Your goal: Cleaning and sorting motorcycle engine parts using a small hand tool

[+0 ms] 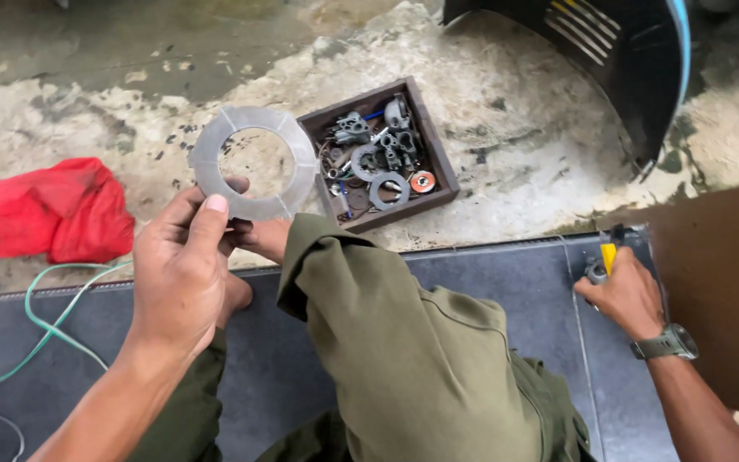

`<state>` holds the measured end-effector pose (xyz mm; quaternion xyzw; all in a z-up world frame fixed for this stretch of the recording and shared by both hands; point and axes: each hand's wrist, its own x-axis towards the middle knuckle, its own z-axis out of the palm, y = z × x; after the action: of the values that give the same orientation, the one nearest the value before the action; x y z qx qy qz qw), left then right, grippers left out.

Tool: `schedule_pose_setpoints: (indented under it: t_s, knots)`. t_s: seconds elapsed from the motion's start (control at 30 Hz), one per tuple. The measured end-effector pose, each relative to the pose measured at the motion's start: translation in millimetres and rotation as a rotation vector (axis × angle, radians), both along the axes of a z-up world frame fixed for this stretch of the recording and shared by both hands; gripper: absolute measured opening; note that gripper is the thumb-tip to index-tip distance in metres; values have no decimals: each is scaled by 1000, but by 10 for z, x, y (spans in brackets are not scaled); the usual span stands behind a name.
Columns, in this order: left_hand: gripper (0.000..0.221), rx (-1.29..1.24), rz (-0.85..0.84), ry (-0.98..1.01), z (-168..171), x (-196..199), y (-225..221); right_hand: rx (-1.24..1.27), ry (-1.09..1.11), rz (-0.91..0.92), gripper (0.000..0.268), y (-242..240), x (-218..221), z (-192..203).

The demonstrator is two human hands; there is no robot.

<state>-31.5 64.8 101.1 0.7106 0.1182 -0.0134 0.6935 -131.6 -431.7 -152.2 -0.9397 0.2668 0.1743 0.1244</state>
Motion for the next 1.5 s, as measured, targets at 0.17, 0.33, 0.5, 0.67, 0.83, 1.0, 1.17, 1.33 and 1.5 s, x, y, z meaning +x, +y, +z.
schedule_pose_setpoints:
  t_s: [0.17,0.33,0.5,0.67,0.83,1.0,1.17,1.33,1.5]
  knots:
    - [27,15,27,-5,-99,35,114,98,-7,65,51,307,520,236]
    - [27,104,142,65,-386,141,178,240,-99,262,49,1098,1375,373]
    - [16,329,71,-96,-678,206,191,287,-151,523,65,2107,2354,-33]
    - [19,370,75,-8,-901,202,341,190,-152,713,69,2440,3188,-1148]
    - [25,448,57,207,-1193,360,405,160,-160,667,58,2427,3400,-1835]
    - [22,328,173,127,-1532,576,290,304,-353,652,49,2449,2977,-1315]
    - [29,233,179,110,-1719,740,132,667,-276,558,55,2662,2666,220]
    - [32,256,105,127,-1492,907,-109,1137,-186,453,44,2930,2355,1594]
    - [40,18,-93,13,-659,789,-246,693,-311,720,15,2789,2306,2311]
